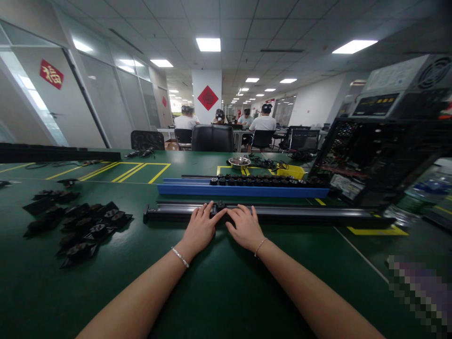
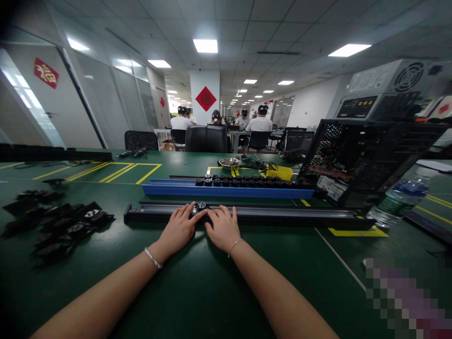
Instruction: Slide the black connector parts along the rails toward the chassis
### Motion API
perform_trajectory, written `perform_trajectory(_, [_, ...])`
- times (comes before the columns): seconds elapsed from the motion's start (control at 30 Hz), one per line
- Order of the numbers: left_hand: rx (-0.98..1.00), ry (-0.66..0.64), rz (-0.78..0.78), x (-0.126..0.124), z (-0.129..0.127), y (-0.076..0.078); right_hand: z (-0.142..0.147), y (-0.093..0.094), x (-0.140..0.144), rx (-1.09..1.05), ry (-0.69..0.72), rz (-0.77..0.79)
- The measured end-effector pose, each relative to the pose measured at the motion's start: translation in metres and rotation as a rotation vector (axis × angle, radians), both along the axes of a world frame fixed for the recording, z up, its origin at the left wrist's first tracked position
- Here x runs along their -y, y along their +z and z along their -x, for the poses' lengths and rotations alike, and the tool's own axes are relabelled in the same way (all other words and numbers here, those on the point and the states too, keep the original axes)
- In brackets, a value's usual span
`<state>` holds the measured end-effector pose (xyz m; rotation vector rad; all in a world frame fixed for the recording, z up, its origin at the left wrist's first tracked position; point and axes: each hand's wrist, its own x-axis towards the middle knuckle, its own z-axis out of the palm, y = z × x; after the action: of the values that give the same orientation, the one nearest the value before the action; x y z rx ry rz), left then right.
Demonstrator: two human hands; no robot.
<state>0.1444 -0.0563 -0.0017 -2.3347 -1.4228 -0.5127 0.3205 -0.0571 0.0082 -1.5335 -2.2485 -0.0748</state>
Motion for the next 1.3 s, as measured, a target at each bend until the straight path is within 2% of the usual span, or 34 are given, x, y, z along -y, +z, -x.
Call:
perform_trajectory(0.5, [-0.036,0.054,-0.010,-0.003,-0.002,-0.002,0.000,-0.003,0.000,0.021,0.027,-0.022])
perform_trajectory(0.8, [-0.023,0.070,0.026,-0.001,-0.005,0.000,0.000,-0.004,-0.002,-0.082,0.039,-0.055])
perform_trajectory(1.07, [-0.045,0.095,0.025,0.001,-0.004,0.005,-0.016,-0.004,-0.005,-0.111,-0.094,-0.069])
perform_trajectory(1.3, [-0.037,0.160,0.021,0.003,-0.003,0.005,-0.026,-0.005,-0.008,-0.091,-0.127,-0.081])
